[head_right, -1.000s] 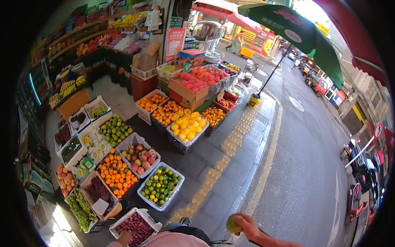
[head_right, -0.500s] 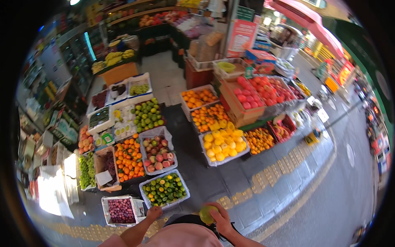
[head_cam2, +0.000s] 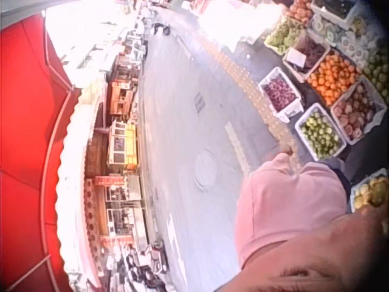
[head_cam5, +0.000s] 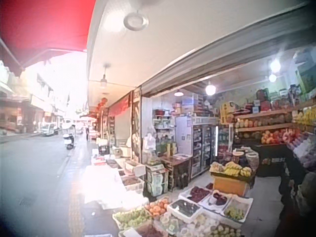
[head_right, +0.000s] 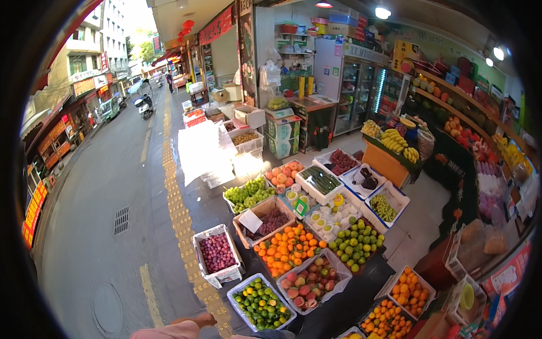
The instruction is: The person selects green limes from a fruit stall, places them into a plastic bag, weighs the bag on a digital scale, and then ties the bag closed. The person repeats the process with a second batch of limes.
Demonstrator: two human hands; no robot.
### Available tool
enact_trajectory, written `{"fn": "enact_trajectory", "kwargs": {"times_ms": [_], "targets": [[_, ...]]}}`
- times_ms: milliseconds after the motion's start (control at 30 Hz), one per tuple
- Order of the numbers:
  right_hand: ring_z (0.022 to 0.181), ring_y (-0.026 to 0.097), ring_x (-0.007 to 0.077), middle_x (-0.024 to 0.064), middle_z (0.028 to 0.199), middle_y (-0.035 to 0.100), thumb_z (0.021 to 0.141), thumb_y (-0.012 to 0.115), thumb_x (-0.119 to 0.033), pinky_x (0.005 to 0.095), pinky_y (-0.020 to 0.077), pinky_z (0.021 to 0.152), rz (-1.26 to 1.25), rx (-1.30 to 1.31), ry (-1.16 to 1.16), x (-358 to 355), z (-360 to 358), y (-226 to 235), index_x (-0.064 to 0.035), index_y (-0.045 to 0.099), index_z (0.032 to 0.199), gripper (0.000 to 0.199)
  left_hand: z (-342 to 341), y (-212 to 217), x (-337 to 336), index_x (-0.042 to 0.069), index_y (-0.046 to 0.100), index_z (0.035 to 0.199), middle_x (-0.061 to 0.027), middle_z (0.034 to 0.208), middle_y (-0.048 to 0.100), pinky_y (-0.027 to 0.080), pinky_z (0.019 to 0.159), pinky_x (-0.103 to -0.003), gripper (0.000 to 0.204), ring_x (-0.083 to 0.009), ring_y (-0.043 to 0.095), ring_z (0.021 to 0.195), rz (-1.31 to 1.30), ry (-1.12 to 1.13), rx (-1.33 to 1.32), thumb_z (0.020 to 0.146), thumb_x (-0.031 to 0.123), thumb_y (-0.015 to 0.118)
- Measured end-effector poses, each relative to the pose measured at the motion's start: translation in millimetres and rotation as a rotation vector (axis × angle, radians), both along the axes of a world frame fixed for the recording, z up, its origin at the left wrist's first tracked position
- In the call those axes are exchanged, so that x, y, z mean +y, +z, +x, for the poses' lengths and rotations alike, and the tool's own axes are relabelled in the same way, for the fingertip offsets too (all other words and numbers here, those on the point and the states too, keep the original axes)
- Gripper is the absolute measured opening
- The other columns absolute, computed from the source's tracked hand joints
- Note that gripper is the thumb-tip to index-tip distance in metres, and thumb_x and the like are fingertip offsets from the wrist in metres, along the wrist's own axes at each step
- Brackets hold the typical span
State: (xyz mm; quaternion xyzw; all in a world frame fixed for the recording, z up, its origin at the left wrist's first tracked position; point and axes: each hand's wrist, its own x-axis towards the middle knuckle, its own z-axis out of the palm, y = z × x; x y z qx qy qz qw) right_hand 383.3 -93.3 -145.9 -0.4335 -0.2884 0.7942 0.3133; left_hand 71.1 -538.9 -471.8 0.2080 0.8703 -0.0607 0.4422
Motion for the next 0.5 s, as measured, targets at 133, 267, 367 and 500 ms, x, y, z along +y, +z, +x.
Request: {"fn": "enact_trajectory", "kwargs": {"times_ms": [133,267,367,500], "targets": [[0.074,0.062,0.0189,0.0041,0.087,0.065,0.094,0.055,-0.035,0.0327,0.0498,0.054,-0.029,-0.054,-0.013,110.8,-46.3,27.6,-0.0098,0.064,0.103,0.029,10.2,1.7,152.0,0.005,0.070,0.095,-0.0184,0.106,0.068,0.051,0.081,-0.045,0.039,-0.0365,0.065,0.095,0.312,0.149,0.008,0.085,0.038,0.052],[0.046,0.055,0.0215,0.0055,0.071,0.063,0.094,0.053,-0.043,0.0330,0.0423,0.036,-0.105,-0.132,0.088,204.1,-97.0,25.4,-0.0114,0.063,0.089,0.034,6.6,68.5,324.5,0.015,0.066,0.112,-0.0138,0.105,0.069,0.051,0.083,-0.040,0.040,-0.0312,0.065,0.098,0.580,0.288,-0.136,0.090,0.046,0.053],[0.035,0.051,0.0228,0.0067,0.059,0.060,0.089,0.049,-0.062,0.0339,0.0401,0.029,-0.155,-0.079,0.564,292.8,-131.2,-3.4,-0.0082,0.064,0.089,0.056,5.6,118.3,414.5,0.015,0.066,0.110,-0.0113,0.101,0.069,0.051,0.080,-0.040,0.043,-0.0309,0.066,0.095,0.757,0.267,-0.066,0.092,0.051,0.052],[0.047,0.059,0.0246,0.0153,0.077,0.067,0.089,0.047,-0.059,0.0361,0.0492,0.039,-0.247,-0.238,0.521,414.7,-198.9,-93.8,-0.0037,0.060,0.096,0.058,0.4,119.3,488.8,0.014,0.066,0.111,-0.0132,0.103,0.068,0.051,0.080,-0.041,0.041,-0.0324,0.065,0.093,0.818,0.407,-0.073,0.094,0.047,0.050]]}}
